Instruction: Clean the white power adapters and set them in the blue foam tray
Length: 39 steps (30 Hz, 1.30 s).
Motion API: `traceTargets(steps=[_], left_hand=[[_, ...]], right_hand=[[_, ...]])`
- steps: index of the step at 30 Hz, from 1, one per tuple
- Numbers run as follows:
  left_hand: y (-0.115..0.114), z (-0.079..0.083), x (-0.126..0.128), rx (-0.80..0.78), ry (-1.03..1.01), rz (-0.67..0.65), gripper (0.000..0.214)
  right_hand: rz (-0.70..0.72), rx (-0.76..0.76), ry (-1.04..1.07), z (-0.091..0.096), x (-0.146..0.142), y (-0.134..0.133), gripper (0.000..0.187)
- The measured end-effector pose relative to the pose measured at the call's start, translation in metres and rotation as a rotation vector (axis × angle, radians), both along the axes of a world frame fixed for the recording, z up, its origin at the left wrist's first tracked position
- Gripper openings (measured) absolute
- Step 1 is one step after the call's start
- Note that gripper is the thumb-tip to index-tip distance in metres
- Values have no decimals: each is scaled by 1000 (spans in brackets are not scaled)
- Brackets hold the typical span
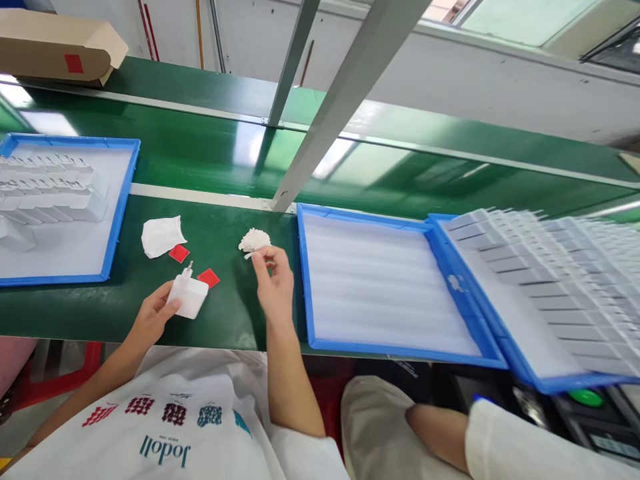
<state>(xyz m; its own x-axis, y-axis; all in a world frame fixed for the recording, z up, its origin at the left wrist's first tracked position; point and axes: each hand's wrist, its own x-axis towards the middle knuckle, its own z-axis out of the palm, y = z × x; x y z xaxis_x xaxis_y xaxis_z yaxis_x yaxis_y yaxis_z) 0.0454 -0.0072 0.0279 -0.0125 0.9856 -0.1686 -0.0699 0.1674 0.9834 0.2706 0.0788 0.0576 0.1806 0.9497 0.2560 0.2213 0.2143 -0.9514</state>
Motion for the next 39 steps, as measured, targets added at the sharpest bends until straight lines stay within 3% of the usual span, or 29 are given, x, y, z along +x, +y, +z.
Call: traceTargets(steps=[4,8,13,15,17,19,22,24,29,32,35,39], left_hand=[[1,-11,-5,-36,-98,13,54],[2,-16,-5,-44,-91,15,54],[3,-17,-5,-44,-87,13,54],[3,-16,-5,-47,-98,21,54],[2,-14,-4,-53,-157,15,54],[1,-10,-2,-70,-242,-6,58],[0,-5,4,-85,-342,-84,65],[-1,-1,10,-61,-376,-119,66],[-4,14,17,121,-226,7,67],[-9,20,16,164,-135,-50,81],[-13,18,13,150,-79,-47,77],[-16,12,8,179,-74,-18,73]], right_hand=[[-32,-65,-231,-13,27,51,26],[-76,-92,-320,-30,25,69,23],[-24,-65,-306,-38,24,57,48],[-40,43,-325,-30,22,42,63],[-40,175,-326,-19,15,21,64],[166,251,-278,-7,2,-4,53],[720,234,-196,5,-22,-35,58],[845,222,-147,8,-35,-47,69],[486,281,-247,7,-52,-60,64],[323,402,-380,9,-58,-66,61],[330,393,-378,15,-59,-72,62],[398,350,-243,28,-55,-75,47]])
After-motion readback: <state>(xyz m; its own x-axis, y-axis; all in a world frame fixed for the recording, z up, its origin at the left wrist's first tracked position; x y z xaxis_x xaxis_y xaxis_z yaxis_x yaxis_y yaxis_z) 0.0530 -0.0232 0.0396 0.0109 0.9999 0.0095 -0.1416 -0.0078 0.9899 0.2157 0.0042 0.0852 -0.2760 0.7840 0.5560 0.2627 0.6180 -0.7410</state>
